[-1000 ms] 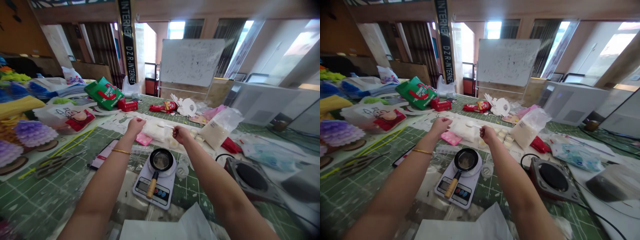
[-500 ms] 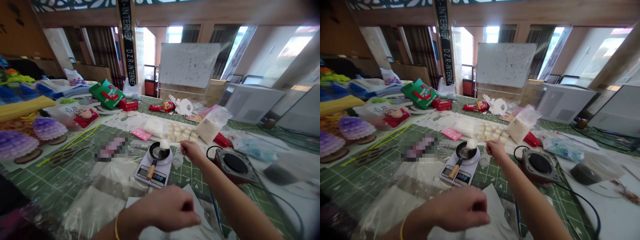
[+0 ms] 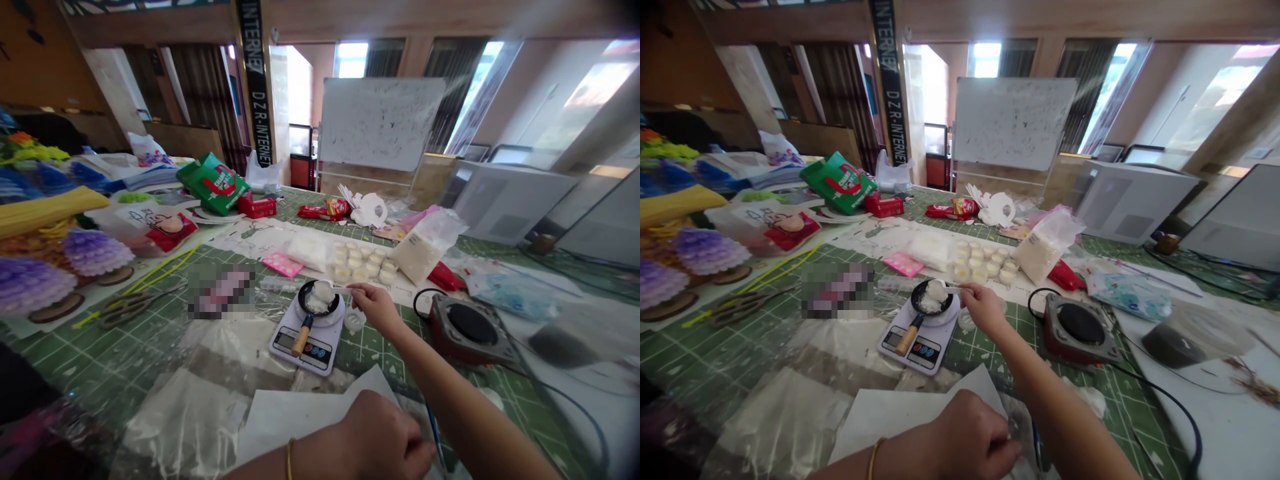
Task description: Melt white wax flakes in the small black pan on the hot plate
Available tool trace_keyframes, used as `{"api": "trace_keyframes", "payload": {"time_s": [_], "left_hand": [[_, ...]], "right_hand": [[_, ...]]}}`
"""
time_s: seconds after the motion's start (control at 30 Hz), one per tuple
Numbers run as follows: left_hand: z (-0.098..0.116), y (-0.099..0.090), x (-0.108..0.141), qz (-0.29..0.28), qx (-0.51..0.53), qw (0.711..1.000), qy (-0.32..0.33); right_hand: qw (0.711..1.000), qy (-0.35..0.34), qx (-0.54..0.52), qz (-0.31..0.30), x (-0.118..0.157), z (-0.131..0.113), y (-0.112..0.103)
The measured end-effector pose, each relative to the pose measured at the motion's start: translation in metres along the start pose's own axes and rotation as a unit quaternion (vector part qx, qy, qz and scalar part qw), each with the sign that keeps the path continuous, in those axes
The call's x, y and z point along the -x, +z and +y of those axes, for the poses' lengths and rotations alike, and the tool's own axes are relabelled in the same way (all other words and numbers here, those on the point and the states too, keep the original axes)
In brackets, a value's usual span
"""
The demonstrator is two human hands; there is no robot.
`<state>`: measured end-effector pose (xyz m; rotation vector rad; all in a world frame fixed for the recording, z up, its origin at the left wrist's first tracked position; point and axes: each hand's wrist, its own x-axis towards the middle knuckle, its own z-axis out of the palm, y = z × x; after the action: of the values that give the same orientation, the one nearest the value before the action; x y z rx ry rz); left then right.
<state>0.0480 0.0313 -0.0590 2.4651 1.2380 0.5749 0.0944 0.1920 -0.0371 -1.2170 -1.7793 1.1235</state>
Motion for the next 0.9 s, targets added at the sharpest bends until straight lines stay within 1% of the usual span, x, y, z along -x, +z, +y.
{"api": "trace_keyframes", "payload": {"time_s": [0.13, 0.27, 0.4, 0.53, 0.63, 0.8, 0.9], "left_hand": [[-0.009, 0.017, 0.0, 0.077, 0.017, 0.996, 0.041], [-0.015, 0.022, 0.002, 0.127, 0.035, 0.99, 0.057], [-0.018, 0.023, 0.003, 0.158, 0.053, 0.984, 0.057], [-0.018, 0.024, 0.005, 0.162, 0.067, 0.983, 0.054], [-0.018, 0.024, 0.005, 0.161, 0.07, 0.983, 0.05], [-0.018, 0.024, 0.004, 0.151, 0.086, 0.984, 0.043], [-0.02, 0.029, 0.004, 0.147, 0.105, 0.982, 0.055]], "right_hand": [[1.0, -0.002, 0.01, 0.011, -0.002, 0.0, 0.001], [1.0, 0.005, -0.002, 0.016, -0.004, 0.003, 0.001], [0.999, 0.019, -0.028, 0.017, -0.006, 0.006, 0.001], [0.996, 0.037, -0.077, 0.017, -0.006, 0.005, -0.001], [0.989, 0.056, -0.136, 0.012, -0.006, 0.003, -0.002], [0.961, 0.107, -0.255, 0.005, -0.012, 0.008, -0.002], [0.942, 0.132, -0.309, 0.003, -0.023, 0.008, -0.002]]}}
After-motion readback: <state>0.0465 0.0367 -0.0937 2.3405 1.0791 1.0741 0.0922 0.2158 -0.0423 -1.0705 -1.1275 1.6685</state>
